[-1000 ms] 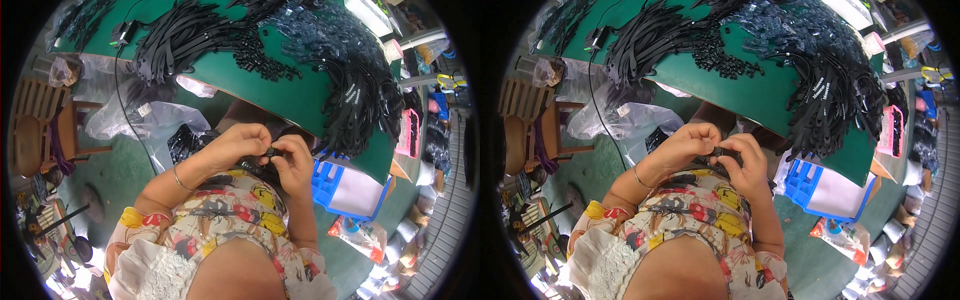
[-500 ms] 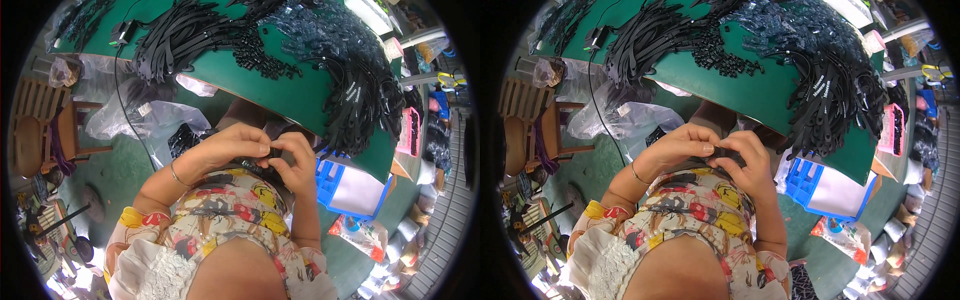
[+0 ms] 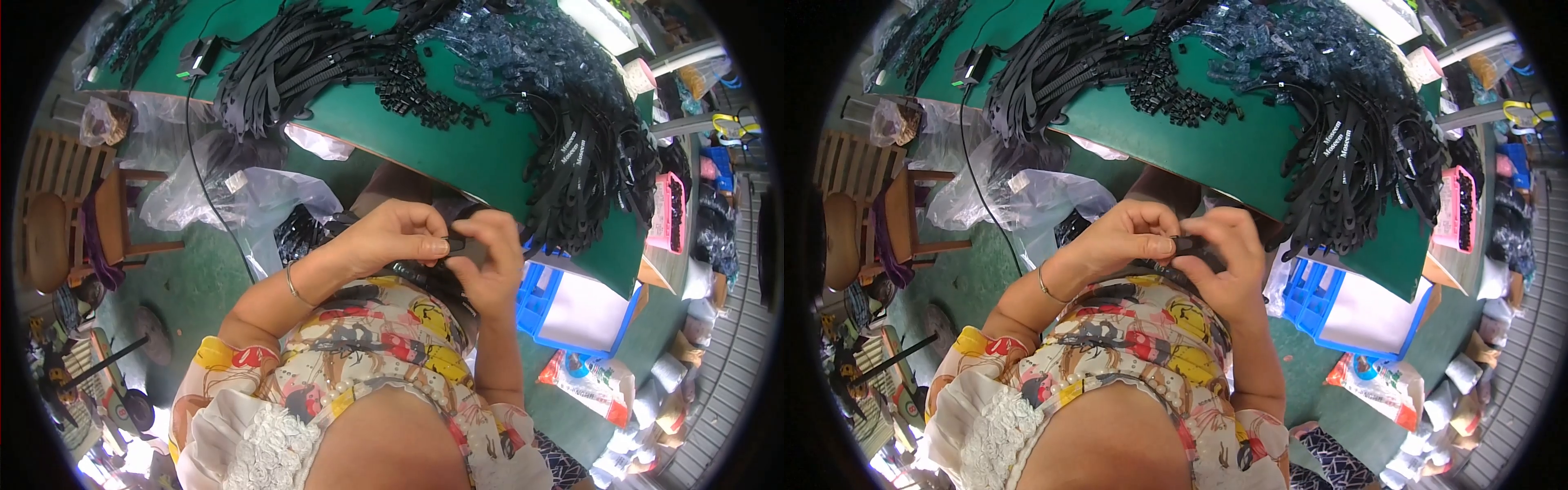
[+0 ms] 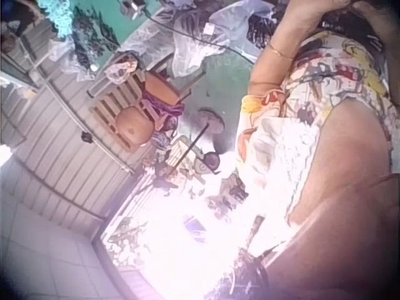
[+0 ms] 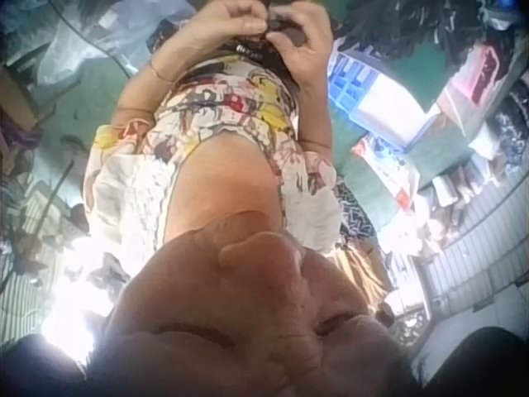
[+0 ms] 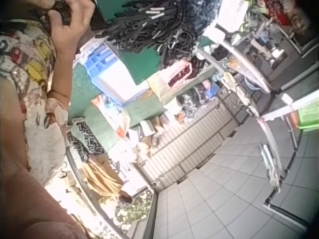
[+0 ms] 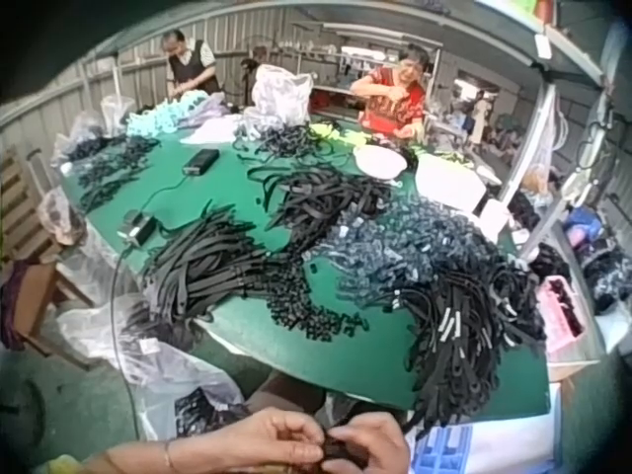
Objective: The person assembles small black plastic components by hand at a factory workbench.
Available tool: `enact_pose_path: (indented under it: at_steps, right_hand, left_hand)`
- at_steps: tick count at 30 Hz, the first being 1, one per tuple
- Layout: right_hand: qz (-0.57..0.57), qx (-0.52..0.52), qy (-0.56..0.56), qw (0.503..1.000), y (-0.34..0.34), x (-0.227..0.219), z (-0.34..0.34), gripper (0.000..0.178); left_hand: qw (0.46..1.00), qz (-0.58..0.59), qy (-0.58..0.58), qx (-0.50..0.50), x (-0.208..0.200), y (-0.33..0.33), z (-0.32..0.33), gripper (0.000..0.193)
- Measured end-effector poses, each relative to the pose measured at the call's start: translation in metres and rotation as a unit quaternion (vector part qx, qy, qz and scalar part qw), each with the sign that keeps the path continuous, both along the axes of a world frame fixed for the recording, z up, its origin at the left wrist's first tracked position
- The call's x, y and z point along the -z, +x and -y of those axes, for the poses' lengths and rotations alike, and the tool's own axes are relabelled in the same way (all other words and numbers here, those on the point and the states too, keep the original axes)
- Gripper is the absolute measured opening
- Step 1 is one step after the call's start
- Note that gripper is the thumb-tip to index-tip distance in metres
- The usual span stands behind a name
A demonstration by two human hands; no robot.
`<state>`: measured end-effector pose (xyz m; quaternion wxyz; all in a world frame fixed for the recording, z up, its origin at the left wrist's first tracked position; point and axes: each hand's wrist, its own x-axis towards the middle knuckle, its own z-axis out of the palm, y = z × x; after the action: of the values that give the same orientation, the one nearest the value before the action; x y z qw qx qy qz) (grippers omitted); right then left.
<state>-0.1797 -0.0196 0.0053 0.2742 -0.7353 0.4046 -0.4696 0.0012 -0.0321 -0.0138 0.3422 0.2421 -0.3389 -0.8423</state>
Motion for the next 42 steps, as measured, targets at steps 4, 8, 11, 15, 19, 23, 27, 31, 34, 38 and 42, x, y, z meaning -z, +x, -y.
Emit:
enact_pose_path:
  at_steps: [4,8,11,15,19,23,27,31,34,38,42]
  right_hand:
    - [-0.033,-0.002,0.15,0.988,-0.006,-0.001,-0.005,0.016]
    - [-0.012,-0.026,0.176,0.984,-0.004,-0.005,-0.01,0.015]
    - [0.055,-0.04,0.23,0.971,-0.002,0.001,-0.014,0.016]
    - [0.266,-0.122,0.287,0.912,0.001,0.005,-0.025,0.019]
    - [0.37,-0.132,0.264,0.881,0.012,0.008,-0.033,0.025]
    - [0.464,-0.117,0.321,0.817,0.017,0.005,-0.039,0.029]
    - [0.556,-0.131,0.36,0.737,0.016,0.011,-0.039,0.028]
    - [0.519,-0.078,0.401,0.751,0.008,0.017,-0.038,0.02]
    - [0.322,-0.019,0.264,0.909,0.006,0.021,-0.018,0.016]
    - [-0.029,0.06,-0.023,0.997,0.001,-0.006,-0.004,0.025]
    - [0.005,0.079,0.115,0.99,-0.03,-0.005,-0.013,0.02]
  left_hand:
    - [0.954,0.16,-0.239,-0.086,-0.003,-0.003,-0.001,0.019]
    - [0.902,0.244,-0.348,-0.071,-0.008,0.0,0.0,0.023]
    - [0.913,0.269,-0.306,0.036,-0.013,0.001,0.002,0.022]
    - [0.959,0.126,-0.249,0.046,-0.017,-0.001,-0.006,0.024]
    - [0.998,0.003,-0.053,0.047,-0.018,-0.004,-0.019,0.02]
    - [0.995,-0.074,0.063,0.008,-0.013,-0.007,-0.023,0.02]
    - [0.994,-0.09,0.068,0.003,-0.005,-0.008,-0.021,0.021]
    - [0.998,-0.042,0.054,0.004,-0.004,-0.009,-0.015,0.03]
    - [0.999,0.022,0.01,0.028,-0.01,-0.004,-0.005,0.038]
    - [0.996,0.084,-0.038,0.016,-0.021,0.002,0.0,0.038]
    - [0.971,0.158,-0.161,0.073,-0.017,0.019,0.012,0.03]
